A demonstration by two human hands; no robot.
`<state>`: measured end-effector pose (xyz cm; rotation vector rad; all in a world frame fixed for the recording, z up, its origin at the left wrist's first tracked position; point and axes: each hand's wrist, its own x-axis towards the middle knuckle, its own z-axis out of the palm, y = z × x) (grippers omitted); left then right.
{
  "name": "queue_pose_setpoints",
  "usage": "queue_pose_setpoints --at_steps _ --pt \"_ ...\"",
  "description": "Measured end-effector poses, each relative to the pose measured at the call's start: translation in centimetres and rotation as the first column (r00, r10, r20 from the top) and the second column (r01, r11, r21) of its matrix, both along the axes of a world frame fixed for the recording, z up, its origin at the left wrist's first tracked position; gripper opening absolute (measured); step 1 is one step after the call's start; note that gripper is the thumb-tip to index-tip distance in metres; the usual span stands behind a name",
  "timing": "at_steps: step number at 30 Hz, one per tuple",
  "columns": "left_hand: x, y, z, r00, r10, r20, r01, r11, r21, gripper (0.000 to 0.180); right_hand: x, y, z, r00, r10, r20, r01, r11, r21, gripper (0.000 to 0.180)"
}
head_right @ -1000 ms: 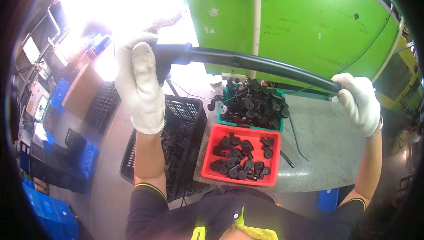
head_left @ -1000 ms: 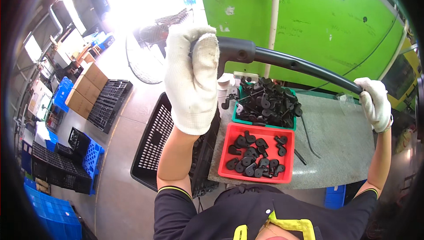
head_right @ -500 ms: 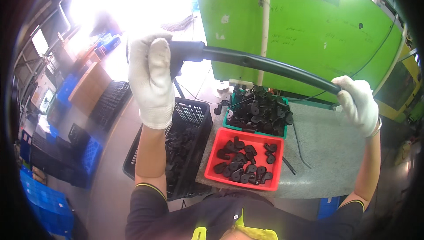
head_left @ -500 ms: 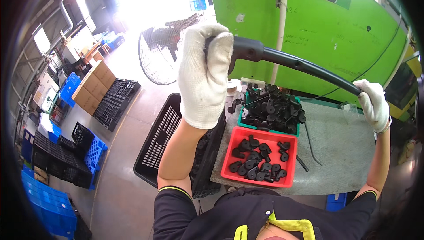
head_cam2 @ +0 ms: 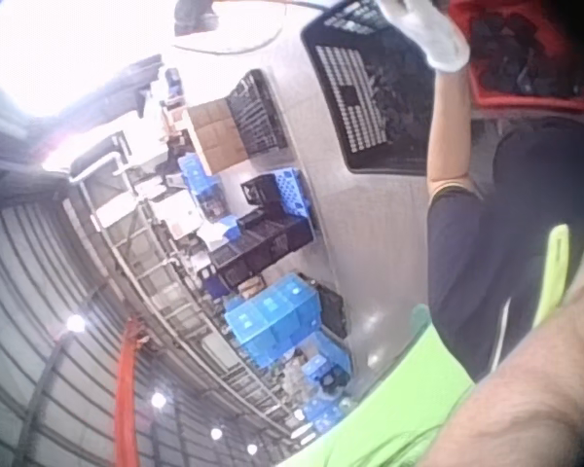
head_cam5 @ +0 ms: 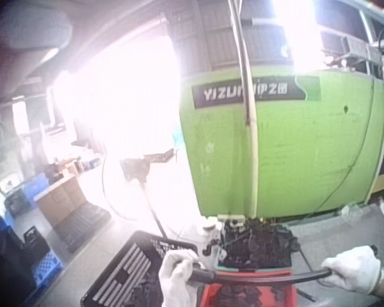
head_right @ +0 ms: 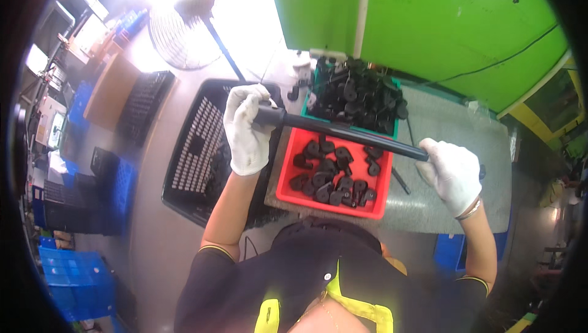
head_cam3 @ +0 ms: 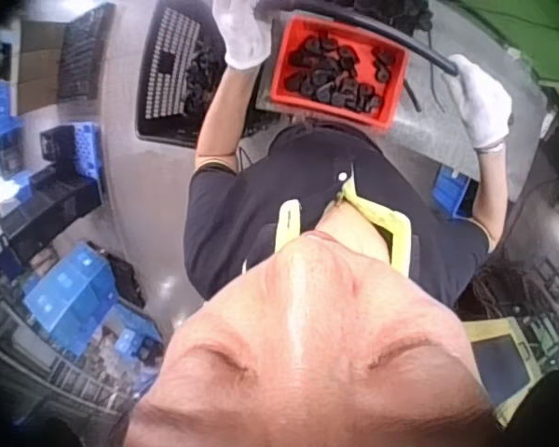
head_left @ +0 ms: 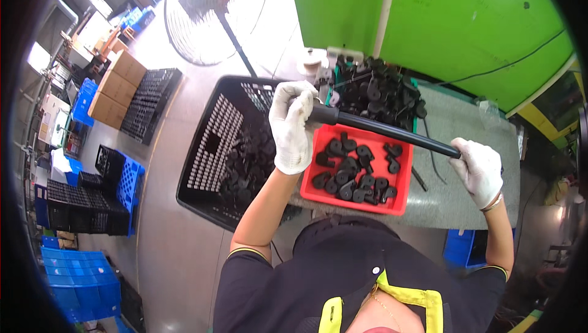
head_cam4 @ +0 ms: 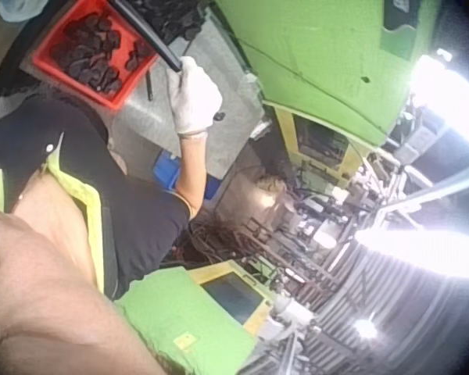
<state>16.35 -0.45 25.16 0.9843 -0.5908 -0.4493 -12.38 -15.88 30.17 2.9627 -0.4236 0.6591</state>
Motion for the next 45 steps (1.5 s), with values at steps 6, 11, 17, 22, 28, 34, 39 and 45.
queue_pose_setpoints --at_steps 6,11,17,22,28,34,39,45 --pt "-0.5 1.1 -4.8 0.993 -0.086 -0.077 0.052 0.928 -0.369 0.015 -0.3 2.0 -4.4 0.995 0.02 -0.101 0.0 0.98 0.198 0.026" --pt "-1.0 2.3 -6.2 0.988 -0.101 -0.113 0.042 0.898 -0.439 0.019 -0.5 3.1 -6.4 0.994 0.02 -0.108 -0.004 0.988 0.153 0.034" --pt "-1.4 2.8 -7.4 0.997 -0.03 -0.074 -0.005 0.899 -0.438 0.022 -0.6 3.3 -7.9 0.999 0.039 -0.015 -0.039 0.999 0.027 0.034" --pt "-1.2 2.8 -8.5 0.999 -0.014 -0.052 -0.011 0.892 -0.452 0.022 -0.4 3.2 -8.1 0.997 0.065 -0.043 -0.062 0.996 0.062 0.037" --pt "-1.5 2.6 -9.0 0.998 0.033 -0.056 -0.053 0.912 -0.406 0.022 -1.2 2.9 -8.4 0.997 0.073 -0.009 -0.074 0.995 -0.071 0.041" --pt "-1.2 2.1 -9.8 0.997 0.051 0.052 -0.027 0.922 -0.386 0.022 -1.8 2.7 -8.8 0.998 0.061 -0.006 -0.062 0.994 -0.091 0.042" --pt "-1.0 2.1 -9.7 0.996 -0.002 0.084 0.036 0.915 -0.401 0.023 -1.9 2.9 -8.7 0.999 0.047 -0.021 -0.048 0.996 -0.071 0.042" --pt "-1.3 1.9 -10.0 0.997 -0.027 0.075 0.055 0.916 -0.396 0.023 -2.6 3.5 -8.9 0.999 -0.002 -0.041 -0.001 0.998 -0.06 0.046"
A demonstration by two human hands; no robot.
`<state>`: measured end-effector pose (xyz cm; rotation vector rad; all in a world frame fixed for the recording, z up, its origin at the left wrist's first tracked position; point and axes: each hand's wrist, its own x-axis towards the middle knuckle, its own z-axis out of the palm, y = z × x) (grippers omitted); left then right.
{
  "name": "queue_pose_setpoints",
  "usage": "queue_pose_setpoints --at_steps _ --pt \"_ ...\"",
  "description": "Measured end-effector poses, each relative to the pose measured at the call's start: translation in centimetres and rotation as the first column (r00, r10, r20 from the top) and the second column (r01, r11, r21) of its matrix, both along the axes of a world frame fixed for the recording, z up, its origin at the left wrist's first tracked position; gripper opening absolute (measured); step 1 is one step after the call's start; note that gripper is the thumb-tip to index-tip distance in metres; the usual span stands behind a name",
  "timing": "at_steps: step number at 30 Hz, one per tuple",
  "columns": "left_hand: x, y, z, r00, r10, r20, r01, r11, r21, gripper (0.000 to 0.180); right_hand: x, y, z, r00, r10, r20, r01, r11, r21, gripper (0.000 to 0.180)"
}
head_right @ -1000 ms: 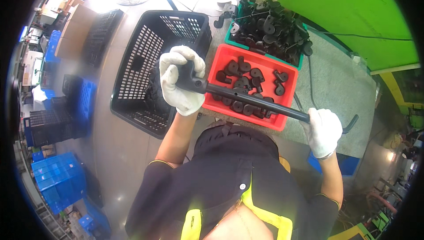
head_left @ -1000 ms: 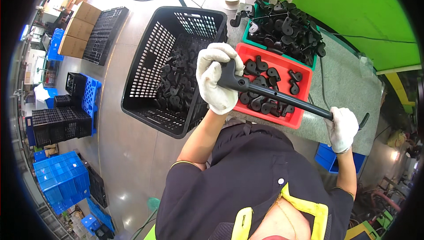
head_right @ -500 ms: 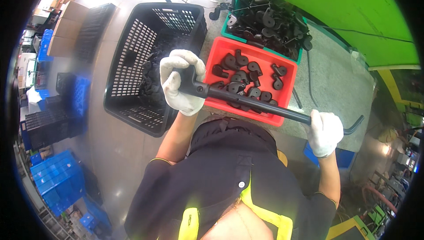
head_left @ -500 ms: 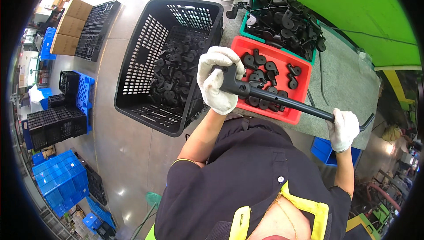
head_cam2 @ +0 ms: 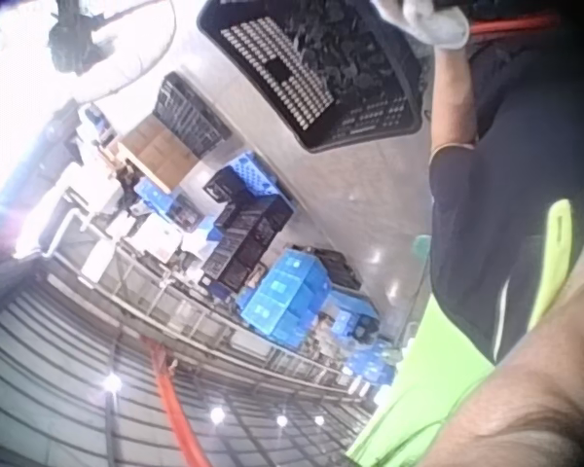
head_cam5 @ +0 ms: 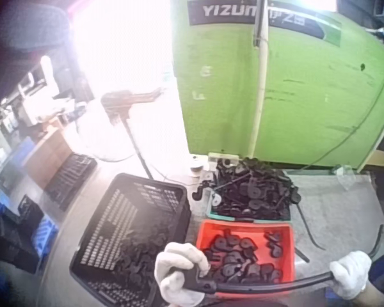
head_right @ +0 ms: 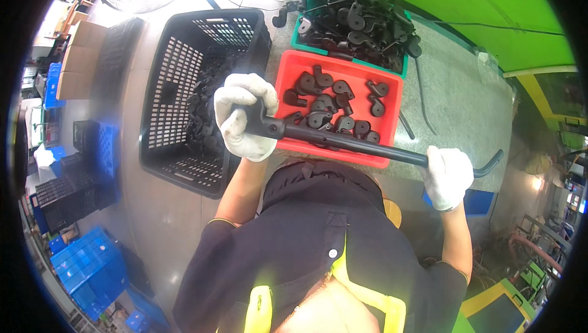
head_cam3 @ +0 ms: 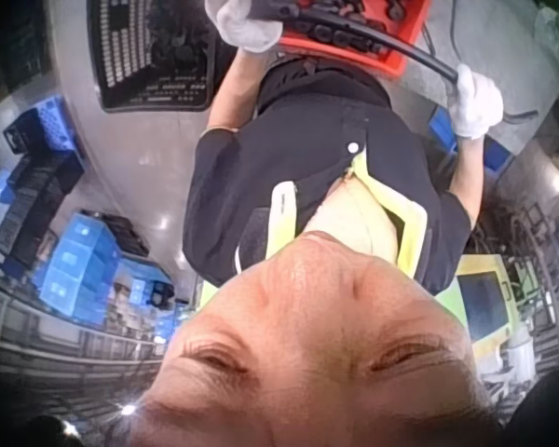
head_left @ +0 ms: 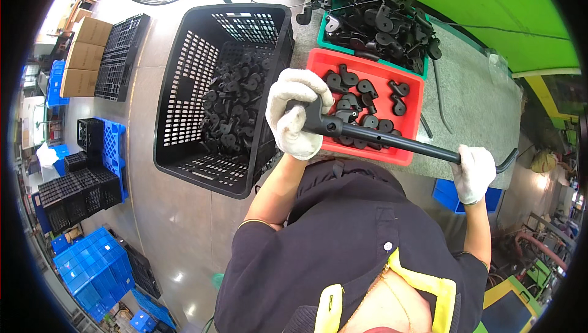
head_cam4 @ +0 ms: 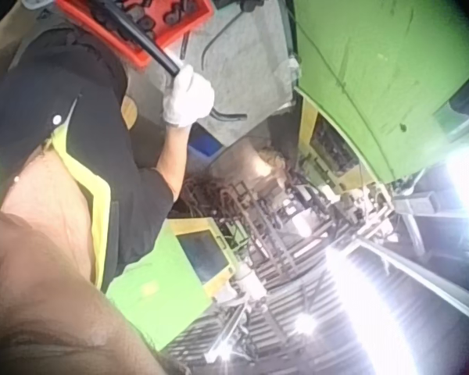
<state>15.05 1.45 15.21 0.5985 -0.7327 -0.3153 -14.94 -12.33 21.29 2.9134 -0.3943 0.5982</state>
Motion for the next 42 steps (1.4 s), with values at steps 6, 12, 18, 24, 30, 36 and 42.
queue_pose_setpoints --at_steps 6,12,18,24,30,36,42 --pt "0.1 -0.7 -0.3 0.989 0.15 0.016 -0.151 0.986 0.065 0.02 0.8 -0.6 -0.7 0.965 -0.085 -0.247 0.115 0.988 0.107 0.046" --pt "-0.3 -2.0 -0.4 0.992 0.114 0.055 -0.118 0.991 0.068 0.019 0.7 -1.5 -1.6 1.0 -0.011 0.007 0.01 0.99 0.144 0.04" --pt "0.1 -3.4 -0.4 0.812 0.353 0.465 -0.418 0.908 0.04 0.013 -0.1 -2.1 -5.4 0.989 0.019 0.144 -0.058 0.961 0.272 0.016" --pt "6.9 -0.9 -4.6 0.939 0.342 0.044 -0.344 0.931 0.119 0.013 -0.8 -2.1 -7.8 0.994 -0.094 -0.049 0.106 0.895 0.433 0.023" --pt "14.3 6.7 -9.2 0.922 0.32 -0.221 -0.23 0.907 0.352 0.042 -4.7 -9.8 -11.8 0.622 -0.598 -0.505 0.779 0.404 0.48 0.024" --pt "17.2 13.0 -17.3 0.766 0.579 0.278 -0.426 0.135 0.895 0.04 -9.0 -20.4 -24.5 0.371 -0.886 -0.277 0.884 0.247 0.397 0.03" --pt "15.7 21.5 -19.4 0.593 0.805 -0.007 -0.234 0.18 0.955 0.021 -7.3 -23.1 -29.8 0.455 -0.858 -0.239 0.856 0.346 0.385 0.028"
